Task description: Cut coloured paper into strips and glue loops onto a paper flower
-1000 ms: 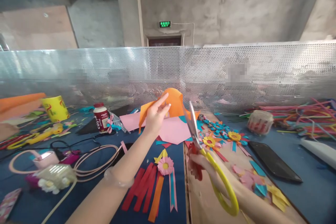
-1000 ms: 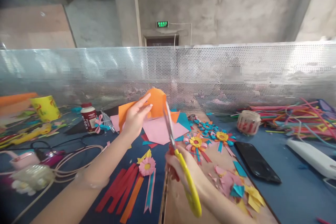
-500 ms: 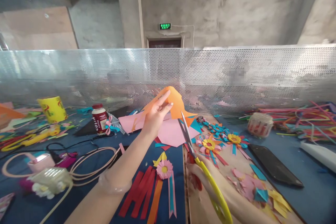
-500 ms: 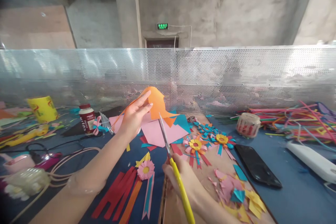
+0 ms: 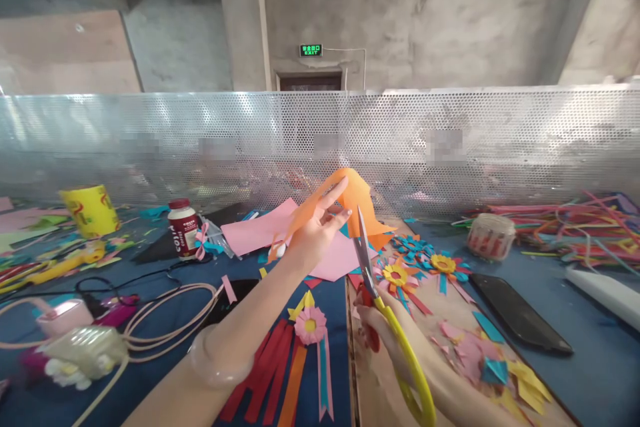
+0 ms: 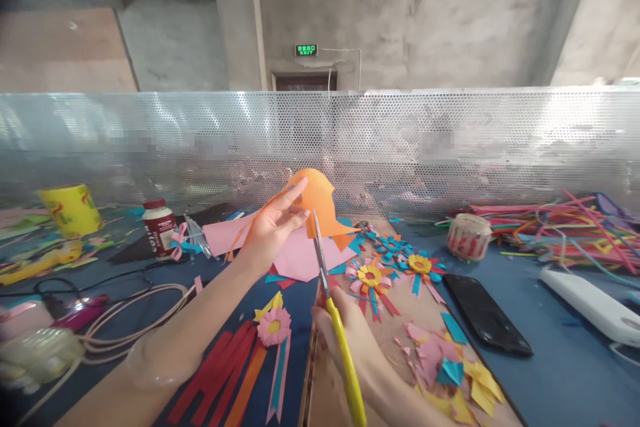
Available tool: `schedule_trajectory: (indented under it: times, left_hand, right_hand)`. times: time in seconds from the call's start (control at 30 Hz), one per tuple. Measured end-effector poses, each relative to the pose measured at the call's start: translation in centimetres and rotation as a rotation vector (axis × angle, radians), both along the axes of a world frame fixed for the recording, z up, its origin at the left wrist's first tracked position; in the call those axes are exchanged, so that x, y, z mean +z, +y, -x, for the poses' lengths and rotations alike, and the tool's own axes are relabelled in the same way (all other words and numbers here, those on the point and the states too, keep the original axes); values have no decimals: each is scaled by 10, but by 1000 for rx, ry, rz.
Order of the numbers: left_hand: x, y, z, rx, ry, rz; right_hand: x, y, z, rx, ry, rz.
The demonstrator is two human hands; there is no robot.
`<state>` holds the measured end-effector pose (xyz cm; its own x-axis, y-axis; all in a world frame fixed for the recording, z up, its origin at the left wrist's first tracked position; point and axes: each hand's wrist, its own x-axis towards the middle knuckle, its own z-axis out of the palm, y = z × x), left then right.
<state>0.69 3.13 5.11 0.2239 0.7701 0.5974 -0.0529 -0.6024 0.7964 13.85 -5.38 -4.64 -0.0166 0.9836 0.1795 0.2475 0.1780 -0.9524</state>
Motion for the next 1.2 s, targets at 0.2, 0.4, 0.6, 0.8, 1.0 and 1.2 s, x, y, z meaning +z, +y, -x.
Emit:
schedule_trajectory:
  times: [0.2,0.4,0.6,0.8,1.0,1.2]
  left_hand:
    - [-5,-1,-7,-30,43,-20]
    - [-9,0,-8,-51,32,-30]
    - [-11,-2,-9,-50,17,7]
    - [-9,-3,-8,-66,19,15]
    - [-8,-4,-9,-58,32,26]
    - [-8,-4,-8,-80,23,49]
  right_hand:
    - [10,-4,-1,-19,21,-57]
    - [29,-11,1,-51,-19,-34]
    - [22,-12,2,-56,0,-22]
    - [14,-8,1,-59,41,-37]
    - [12,-8,-1,-36,37,-67]
    - [8,-6,-3,-43,30,-67]
